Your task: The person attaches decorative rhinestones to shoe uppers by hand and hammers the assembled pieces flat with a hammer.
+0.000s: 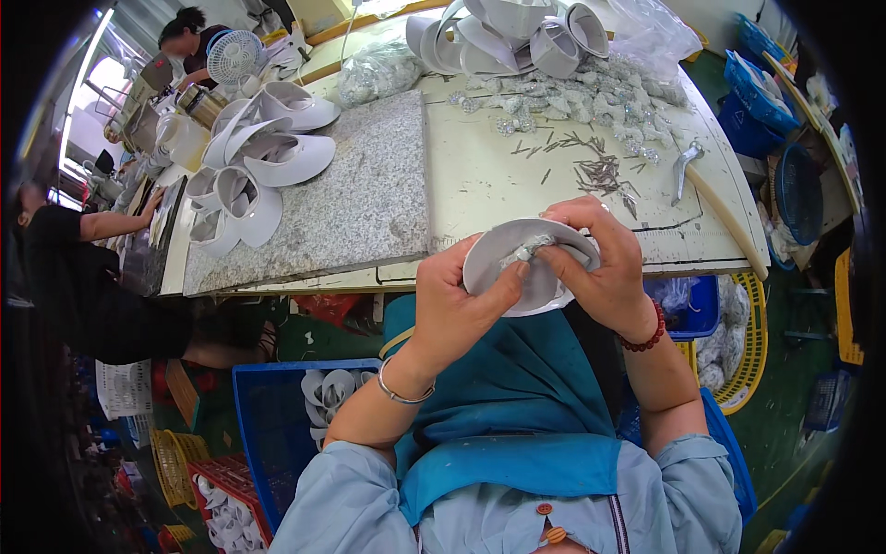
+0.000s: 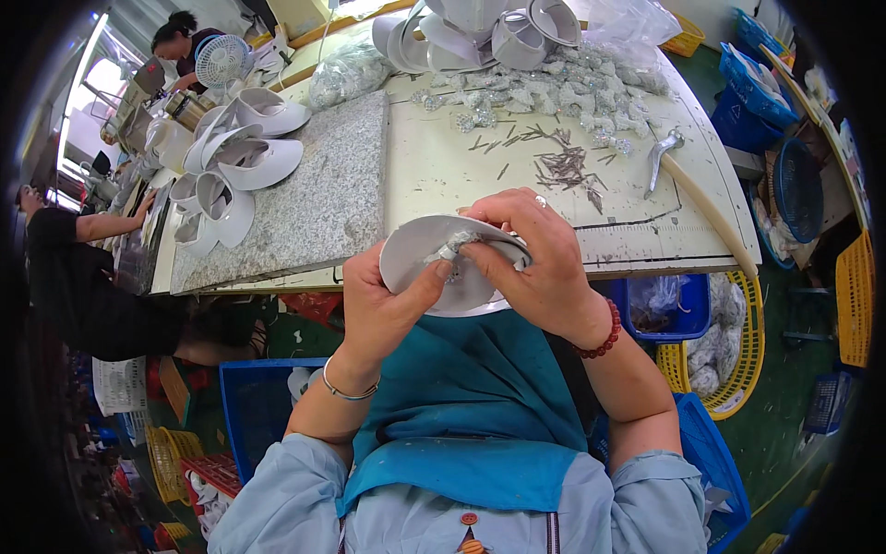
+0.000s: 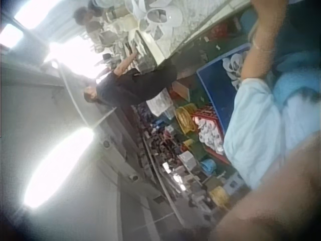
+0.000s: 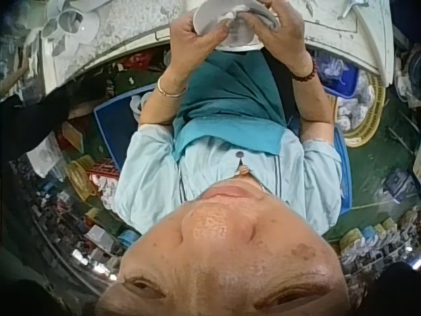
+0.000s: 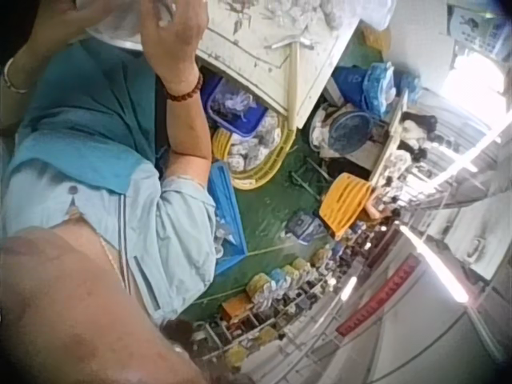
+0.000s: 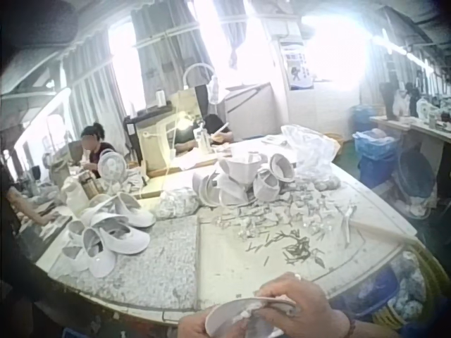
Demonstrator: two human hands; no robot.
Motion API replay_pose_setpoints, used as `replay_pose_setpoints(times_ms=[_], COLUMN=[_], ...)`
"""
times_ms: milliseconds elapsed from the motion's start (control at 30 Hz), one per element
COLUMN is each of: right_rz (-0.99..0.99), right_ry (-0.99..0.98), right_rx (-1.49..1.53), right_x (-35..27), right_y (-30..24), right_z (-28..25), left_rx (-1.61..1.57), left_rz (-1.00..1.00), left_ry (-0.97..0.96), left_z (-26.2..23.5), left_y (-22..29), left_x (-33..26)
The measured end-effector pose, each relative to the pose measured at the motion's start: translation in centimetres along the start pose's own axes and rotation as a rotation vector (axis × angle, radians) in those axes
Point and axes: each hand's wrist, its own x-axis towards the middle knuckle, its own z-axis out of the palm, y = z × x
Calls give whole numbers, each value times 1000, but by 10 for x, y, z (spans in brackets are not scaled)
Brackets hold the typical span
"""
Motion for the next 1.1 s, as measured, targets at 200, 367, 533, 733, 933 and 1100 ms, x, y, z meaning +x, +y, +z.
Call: replay_pose_setpoints(times_ms=[200, 367, 533, 733, 933, 1100], right_rz=[12, -165, -243, -234, -252, -203], right_ry=[-2, 8, 41, 46, 47, 38], right_rx=[27, 5, -28, -31, -37, -21], right_x=[-1, 0, -3, -6, -7, -9], right_y=[0, -5, -5, -6, -4, -2], right_z=[-1, -3, 1, 4, 7, 7], left_rx=[123, 587, 726, 740, 744, 732], left_rz=[26, 501, 808, 851, 697, 665], left_ry=[-7, 73, 34, 53, 32, 59], left_z=[-1, -1, -10, -12, -13, -12], left_y=[3, -2, -8, -9, -3, 0], left_x=[-5, -8, -3, -5, -10, -11])
